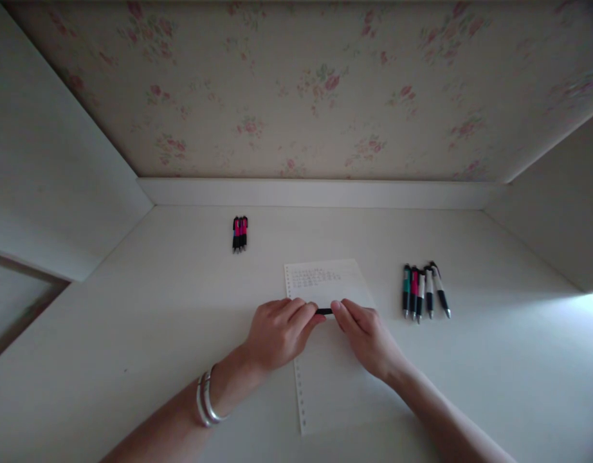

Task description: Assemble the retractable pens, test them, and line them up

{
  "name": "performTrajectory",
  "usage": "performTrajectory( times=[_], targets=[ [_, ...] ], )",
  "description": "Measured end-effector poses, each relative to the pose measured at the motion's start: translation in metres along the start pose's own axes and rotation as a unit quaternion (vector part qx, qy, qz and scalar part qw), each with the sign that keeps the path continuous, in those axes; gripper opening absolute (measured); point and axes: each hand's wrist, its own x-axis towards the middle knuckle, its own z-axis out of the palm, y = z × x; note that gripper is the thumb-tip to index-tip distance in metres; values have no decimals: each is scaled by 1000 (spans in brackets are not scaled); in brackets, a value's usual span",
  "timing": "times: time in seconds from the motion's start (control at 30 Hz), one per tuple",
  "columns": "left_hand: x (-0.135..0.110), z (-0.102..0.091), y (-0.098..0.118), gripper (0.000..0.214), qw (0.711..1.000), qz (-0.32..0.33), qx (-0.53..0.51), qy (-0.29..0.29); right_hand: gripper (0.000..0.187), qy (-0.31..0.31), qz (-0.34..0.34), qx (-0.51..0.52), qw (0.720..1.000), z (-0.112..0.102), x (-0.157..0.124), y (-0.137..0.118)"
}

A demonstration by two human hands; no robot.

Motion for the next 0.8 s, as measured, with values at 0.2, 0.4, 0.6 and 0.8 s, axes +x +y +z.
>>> performTrajectory(
  times=[0.2,0.4,0.6,0.8],
  targets=[
    [-1,0,1,22,999,1,-25,-20,43,-5,-56,-10,998,-1,-4,1],
    [-2,-1,-4,29,994,-3,-88,-65,37,-11,-127,-71,989,-2,-7,6],
    [9,-21,-13,37,955,-63,-233,-175,30,-18,-269,-185,945,-6,-6,0],
    [17,-32,-25,42,877,-162,-347,-291,20,-54,-267,-142,952,-6,-6,0]
  ],
)
